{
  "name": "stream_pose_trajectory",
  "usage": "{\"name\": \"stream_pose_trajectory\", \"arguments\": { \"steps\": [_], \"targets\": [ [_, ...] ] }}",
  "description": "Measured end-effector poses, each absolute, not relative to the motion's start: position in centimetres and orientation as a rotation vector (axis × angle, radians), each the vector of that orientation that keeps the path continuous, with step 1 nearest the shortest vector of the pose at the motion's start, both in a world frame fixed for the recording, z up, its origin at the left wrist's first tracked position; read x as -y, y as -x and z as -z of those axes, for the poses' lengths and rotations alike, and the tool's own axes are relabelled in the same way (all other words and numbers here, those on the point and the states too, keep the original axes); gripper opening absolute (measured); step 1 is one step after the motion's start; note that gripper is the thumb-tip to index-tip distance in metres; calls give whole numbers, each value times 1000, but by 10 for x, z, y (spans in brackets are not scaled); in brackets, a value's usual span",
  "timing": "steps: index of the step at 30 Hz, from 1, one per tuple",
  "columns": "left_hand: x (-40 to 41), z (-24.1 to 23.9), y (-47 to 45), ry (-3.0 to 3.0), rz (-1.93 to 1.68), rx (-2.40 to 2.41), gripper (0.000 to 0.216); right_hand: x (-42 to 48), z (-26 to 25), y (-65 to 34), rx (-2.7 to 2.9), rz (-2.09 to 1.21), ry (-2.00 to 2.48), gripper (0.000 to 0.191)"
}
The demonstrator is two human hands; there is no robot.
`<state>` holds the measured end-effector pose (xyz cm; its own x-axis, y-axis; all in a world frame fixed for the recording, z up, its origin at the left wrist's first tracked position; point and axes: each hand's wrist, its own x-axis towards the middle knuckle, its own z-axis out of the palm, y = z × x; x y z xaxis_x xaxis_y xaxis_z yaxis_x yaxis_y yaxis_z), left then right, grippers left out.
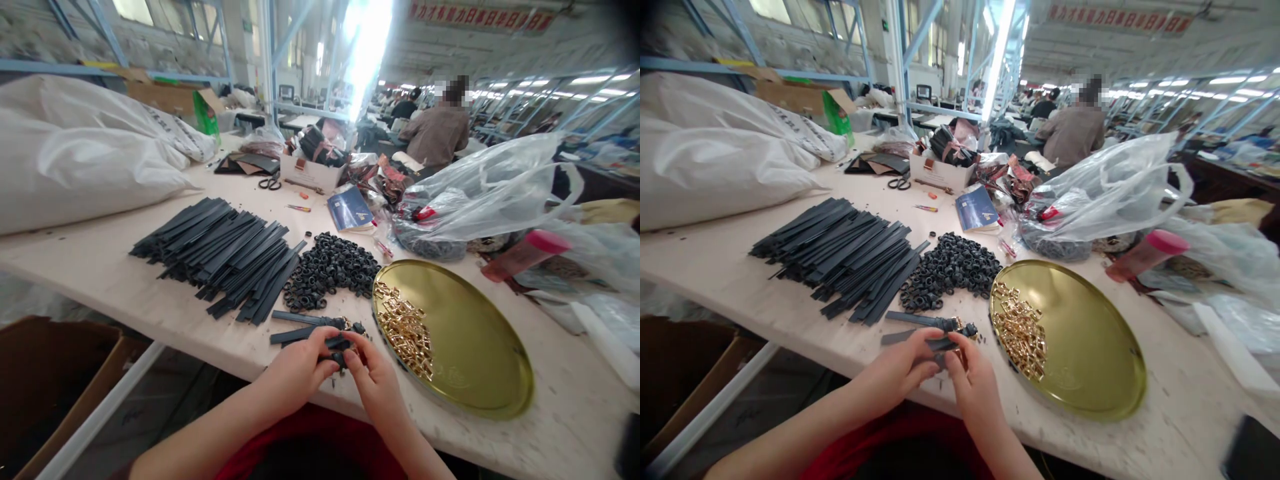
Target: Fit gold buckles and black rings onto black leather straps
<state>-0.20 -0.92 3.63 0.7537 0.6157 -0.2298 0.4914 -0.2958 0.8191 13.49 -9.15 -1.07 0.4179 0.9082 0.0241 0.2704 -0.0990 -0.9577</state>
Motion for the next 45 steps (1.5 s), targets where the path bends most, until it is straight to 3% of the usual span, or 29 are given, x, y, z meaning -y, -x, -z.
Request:
{"name": "stream_pose_trajectory", "arguments": {
  "steps": [7, 16, 20, 24, 27, 36, 45],
  "targets": [
    [15, -12, -11, -2074, -82, -925, 15, 104, 31, -138, 817, -818, 1702, 36],
    [19, 20, -21, -2578, -291, -829, 16, 117, 53, -177, 1307, -117, 2017, 26],
    [-31, -5, 7, -2726, -400, -1054, 25, 127, 58, -174, 1273, -90, 1922, 22],
    [-95, -15, 20, -2818, -36, -1541, 30, 131, 64, -172, 1266, -80, 1851, 18],
    [-115, -8, 18, -2793, 67, -1637, 27, 131, 66, -173, 1261, -89, 1830, 17],
    [-115, -5, 12, -2672, -26, -1731, 24, 133, 65, -172, 1164, -167, 1820, 19],
    [-72, -46, 30, -2549, -404, -1554, 29, 137, 55, -172, 848, -256, 1695, 25]
  ]
}}
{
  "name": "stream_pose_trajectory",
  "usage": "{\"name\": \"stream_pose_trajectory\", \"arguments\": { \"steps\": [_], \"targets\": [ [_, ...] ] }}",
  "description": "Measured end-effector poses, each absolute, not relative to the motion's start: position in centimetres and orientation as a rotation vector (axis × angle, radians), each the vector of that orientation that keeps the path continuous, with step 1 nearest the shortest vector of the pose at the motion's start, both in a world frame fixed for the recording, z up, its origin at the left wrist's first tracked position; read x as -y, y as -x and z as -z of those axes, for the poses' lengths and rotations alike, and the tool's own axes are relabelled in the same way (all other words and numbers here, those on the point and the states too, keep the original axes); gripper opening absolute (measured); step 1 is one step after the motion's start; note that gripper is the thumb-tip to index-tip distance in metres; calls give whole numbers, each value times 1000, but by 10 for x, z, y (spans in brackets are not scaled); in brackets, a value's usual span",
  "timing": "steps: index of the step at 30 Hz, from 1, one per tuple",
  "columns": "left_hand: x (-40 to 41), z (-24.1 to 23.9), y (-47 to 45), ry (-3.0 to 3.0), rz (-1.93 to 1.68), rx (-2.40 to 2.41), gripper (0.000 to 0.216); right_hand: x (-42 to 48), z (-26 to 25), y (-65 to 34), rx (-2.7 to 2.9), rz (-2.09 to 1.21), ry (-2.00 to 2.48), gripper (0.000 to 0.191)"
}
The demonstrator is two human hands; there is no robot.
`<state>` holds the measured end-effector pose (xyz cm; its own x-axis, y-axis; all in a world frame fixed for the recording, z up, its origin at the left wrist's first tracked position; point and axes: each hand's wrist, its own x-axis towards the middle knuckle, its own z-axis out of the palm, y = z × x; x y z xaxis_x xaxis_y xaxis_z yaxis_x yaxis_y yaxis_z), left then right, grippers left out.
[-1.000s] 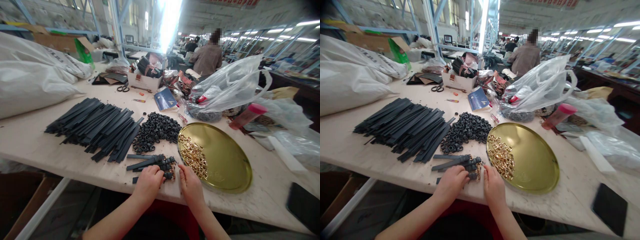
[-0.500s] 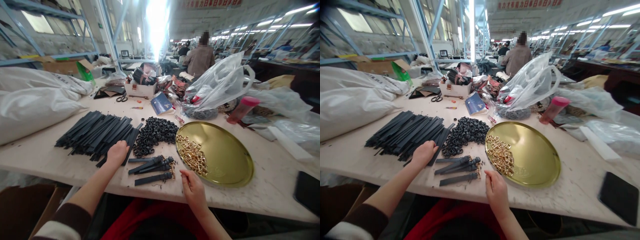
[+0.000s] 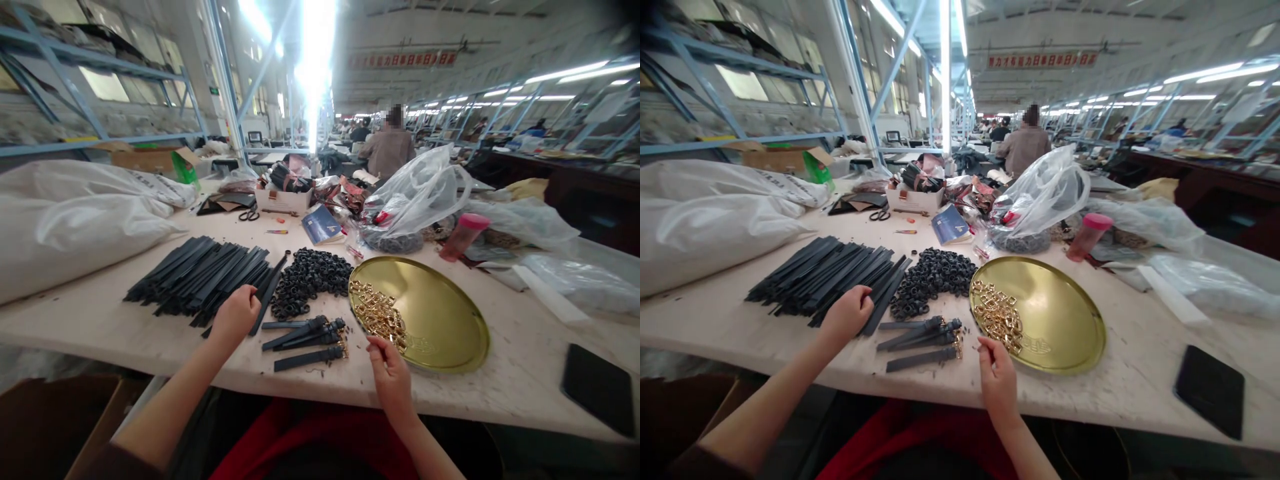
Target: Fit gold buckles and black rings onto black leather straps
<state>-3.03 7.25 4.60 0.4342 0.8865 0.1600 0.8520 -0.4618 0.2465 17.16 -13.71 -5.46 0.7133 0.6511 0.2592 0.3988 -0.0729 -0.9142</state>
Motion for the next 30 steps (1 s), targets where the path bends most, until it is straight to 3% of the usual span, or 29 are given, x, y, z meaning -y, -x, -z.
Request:
{"name": "stream_pose_trajectory", "arguments": {
  "steps": [4, 8, 14, 25, 30],
  "targets": [
    [2, -44, 46, -2056, -296, -1036, 20, 129, 23, -157, 707, -672, 1420, 40],
    [59, -33, 43, -1354, -119, -884, 11, 114, 2, -142, 661, -984, 1317, 31],
    [55, -35, 23, -868, -109, -720, 25, 94, -5, -137, 641, -1278, 1373, 31],
    [28, -27, 5, -587, -198, -746, 28, 63, -18, -149, 880, -1320, 1565, 38],
    [11, -18, 13, -536, -247, -745, 32, 33, -16, -199, 1098, -849, 1805, 32]
  ]
}}
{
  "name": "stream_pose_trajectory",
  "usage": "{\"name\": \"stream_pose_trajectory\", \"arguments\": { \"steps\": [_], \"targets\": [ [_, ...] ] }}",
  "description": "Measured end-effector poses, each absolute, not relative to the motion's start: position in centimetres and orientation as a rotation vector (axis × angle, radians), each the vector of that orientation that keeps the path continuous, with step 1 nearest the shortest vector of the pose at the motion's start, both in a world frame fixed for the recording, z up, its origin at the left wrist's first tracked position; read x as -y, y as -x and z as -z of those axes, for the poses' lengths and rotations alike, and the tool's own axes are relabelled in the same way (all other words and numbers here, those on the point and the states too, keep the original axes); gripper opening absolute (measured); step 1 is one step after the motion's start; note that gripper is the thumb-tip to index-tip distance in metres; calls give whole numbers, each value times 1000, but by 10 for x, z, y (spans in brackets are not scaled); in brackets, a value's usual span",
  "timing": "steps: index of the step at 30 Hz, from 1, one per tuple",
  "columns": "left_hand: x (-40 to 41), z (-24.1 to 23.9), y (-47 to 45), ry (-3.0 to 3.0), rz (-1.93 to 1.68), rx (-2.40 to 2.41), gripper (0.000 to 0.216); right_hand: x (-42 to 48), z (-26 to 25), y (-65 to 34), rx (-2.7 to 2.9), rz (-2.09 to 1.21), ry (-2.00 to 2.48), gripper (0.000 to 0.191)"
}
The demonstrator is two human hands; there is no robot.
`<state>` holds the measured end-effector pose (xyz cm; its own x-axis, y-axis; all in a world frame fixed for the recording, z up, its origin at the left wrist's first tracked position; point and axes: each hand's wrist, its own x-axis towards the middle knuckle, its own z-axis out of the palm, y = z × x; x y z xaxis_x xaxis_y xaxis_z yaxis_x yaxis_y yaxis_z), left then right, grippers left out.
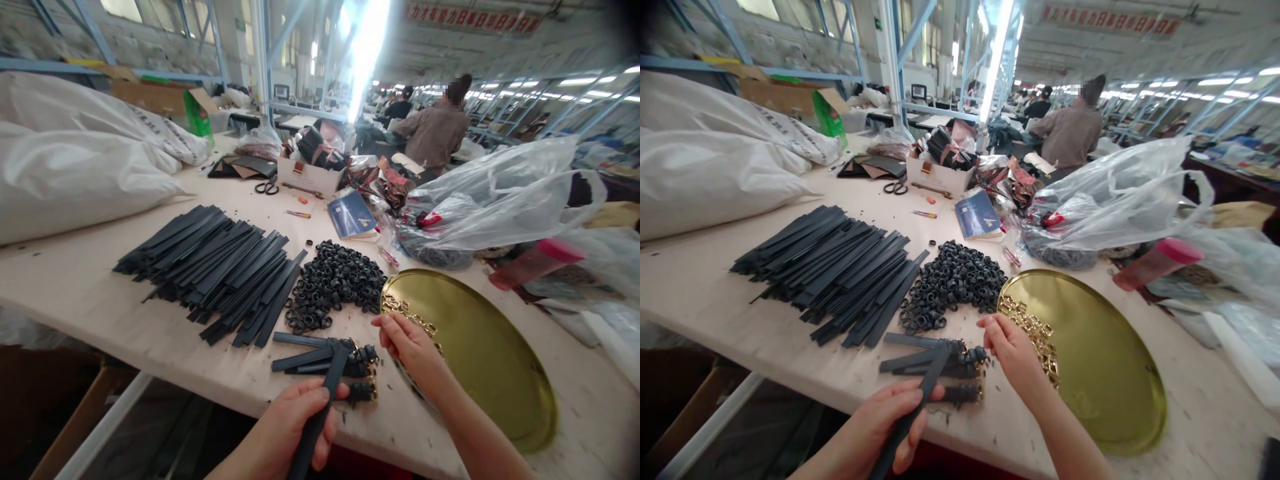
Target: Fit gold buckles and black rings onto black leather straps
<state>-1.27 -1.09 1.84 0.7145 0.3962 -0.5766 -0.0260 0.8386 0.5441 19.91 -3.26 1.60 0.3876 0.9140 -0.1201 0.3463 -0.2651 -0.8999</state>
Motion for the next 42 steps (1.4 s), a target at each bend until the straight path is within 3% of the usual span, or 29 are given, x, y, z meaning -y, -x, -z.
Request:
{"name": "stream_pose_trajectory", "arguments": {
  "steps": [4, 12, 19, 26, 34, 42],
  "targets": [
    [-3, -9, 20, -532, -297, -762, 34, 0, -2, -217, 1458, -470, 2005, 15],
    [-12, -13, 22, -502, -364, -809, 29, -46, 21, -186, 1826, -388, 2123, 9],
    [-2, -22, 15, -571, -352, -859, 26, -30, 18, -193, 1709, -490, 2032, 9],
    [18, -36, 7, -753, -326, -873, 28, 39, -10, -173, 898, -1236, 1458, 25],
    [38, -32, 4, -972, -249, -833, 36, 76, -7, -147, 502, -1321, 1081, 17],
    [42, -9, 6, -1375, -313, -982, 25, 77, -6, -133, 488, -1240, 1195, 24]
  ]
}}
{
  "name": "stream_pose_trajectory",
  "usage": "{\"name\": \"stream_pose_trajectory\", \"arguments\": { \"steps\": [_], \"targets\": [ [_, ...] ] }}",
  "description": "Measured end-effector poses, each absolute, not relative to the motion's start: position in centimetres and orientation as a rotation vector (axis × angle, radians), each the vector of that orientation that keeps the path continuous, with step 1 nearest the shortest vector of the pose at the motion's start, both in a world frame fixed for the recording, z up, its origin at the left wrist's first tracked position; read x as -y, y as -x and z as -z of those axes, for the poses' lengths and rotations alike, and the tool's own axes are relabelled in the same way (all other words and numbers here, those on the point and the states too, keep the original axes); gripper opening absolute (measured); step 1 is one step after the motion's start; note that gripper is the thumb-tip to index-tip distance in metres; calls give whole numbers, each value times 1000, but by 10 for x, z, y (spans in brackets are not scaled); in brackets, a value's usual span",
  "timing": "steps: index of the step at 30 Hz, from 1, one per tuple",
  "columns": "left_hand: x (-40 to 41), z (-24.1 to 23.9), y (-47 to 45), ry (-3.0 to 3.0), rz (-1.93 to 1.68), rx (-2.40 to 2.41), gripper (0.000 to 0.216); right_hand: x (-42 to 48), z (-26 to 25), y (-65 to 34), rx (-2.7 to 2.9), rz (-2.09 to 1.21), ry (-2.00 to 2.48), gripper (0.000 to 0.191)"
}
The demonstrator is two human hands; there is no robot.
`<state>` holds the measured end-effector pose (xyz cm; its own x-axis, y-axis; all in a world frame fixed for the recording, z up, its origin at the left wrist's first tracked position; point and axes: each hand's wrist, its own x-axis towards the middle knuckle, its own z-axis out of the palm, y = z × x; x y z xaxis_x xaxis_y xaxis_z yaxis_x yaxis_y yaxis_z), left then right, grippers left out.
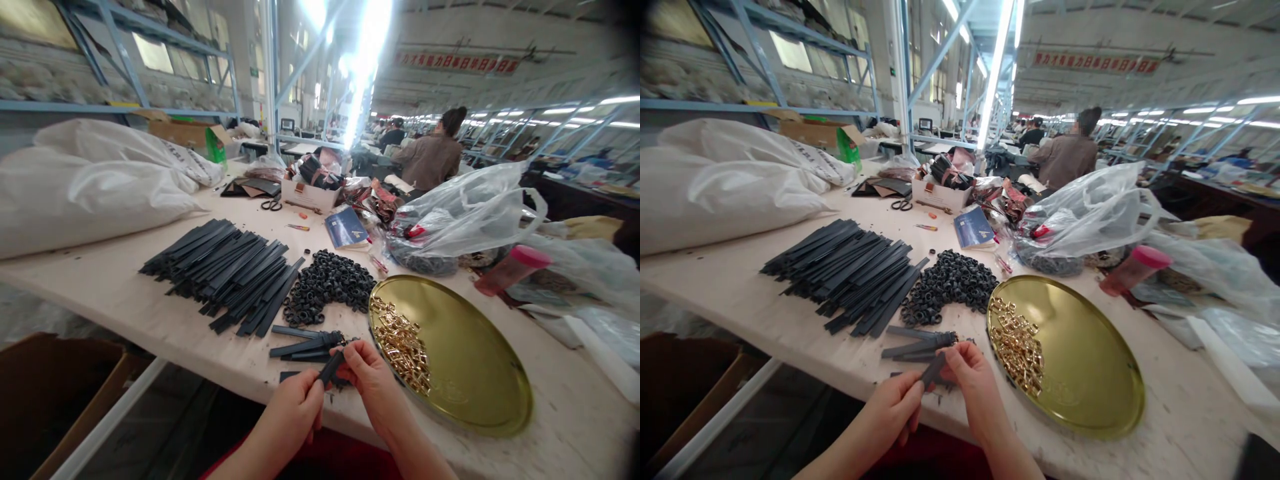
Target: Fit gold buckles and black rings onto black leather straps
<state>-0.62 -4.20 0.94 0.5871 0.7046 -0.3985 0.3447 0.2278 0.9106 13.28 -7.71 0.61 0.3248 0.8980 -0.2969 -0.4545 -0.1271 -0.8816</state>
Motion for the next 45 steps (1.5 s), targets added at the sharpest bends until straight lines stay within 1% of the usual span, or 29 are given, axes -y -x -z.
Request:
{"name": "stream_pose_trajectory", "arguments": {
  "steps": [7, 11, 14, 17, 22, 26, 28, 30, 33, 34, 36, 38, 41, 45],
  "targets": [
    [46, -13, 4, -1097, -221, -844, 33, 80, -8, -122, 296, -1281, 1017, 20],
    [44, -17, 5, -1106, -177, -875, 30, 83, -7, -119, 459, -1248, 998, 23],
    [41, -20, 7, -1251, -159, -951, 26, 85, -3, -116, 684, -1125, 1105, 27],
    [38, -23, 11, -1412, -233, -924, 25, 85, 0, -115, 806, -1040, 1181, 30],
    [35, -21, 11, -1580, -394, -902, 27, 79, -1, -115, 473, -1162, 1108, 33],
    [34, -15, 1, -1525, -489, -966, 30, 81, 1, -102, 535, -1147, 1207, 37],
    [32, -12, -3, -1498, -522, -1018, 32, 84, 3, -103, 652, -1061, 1288, 40],
    [28, -11, -4, -1466, -547, -1043, 33, 85, 3, -119, 881, -888, 1431, 37],
    [23, -8, -4, -1393, -555, -1024, 32, 76, 1, -172, 1228, -395, 1834, 20],
    [22, -7, -5, -1367, -544, -1013, 30, 71, 1, -192, 1283, -226, 2024, 19],
    [21, -3, -7, -1338, -505, -988, 25, 60, 3, -226, 1428, -19, 2369, 18],
    [23, 0, -9, -1340, -471, -965, 22, 51, 9, -246, 1537, 38, 2494, 13],
    [25, 2, -12, -1411, -458, -974, 21, 46, 19, -251, 1593, 41, 2468, 8],
    [21, -6, -14, -1642, -464, -1006, 23, 52, 15, -239, 1638, 3, 2375, 15]
  ]
}}
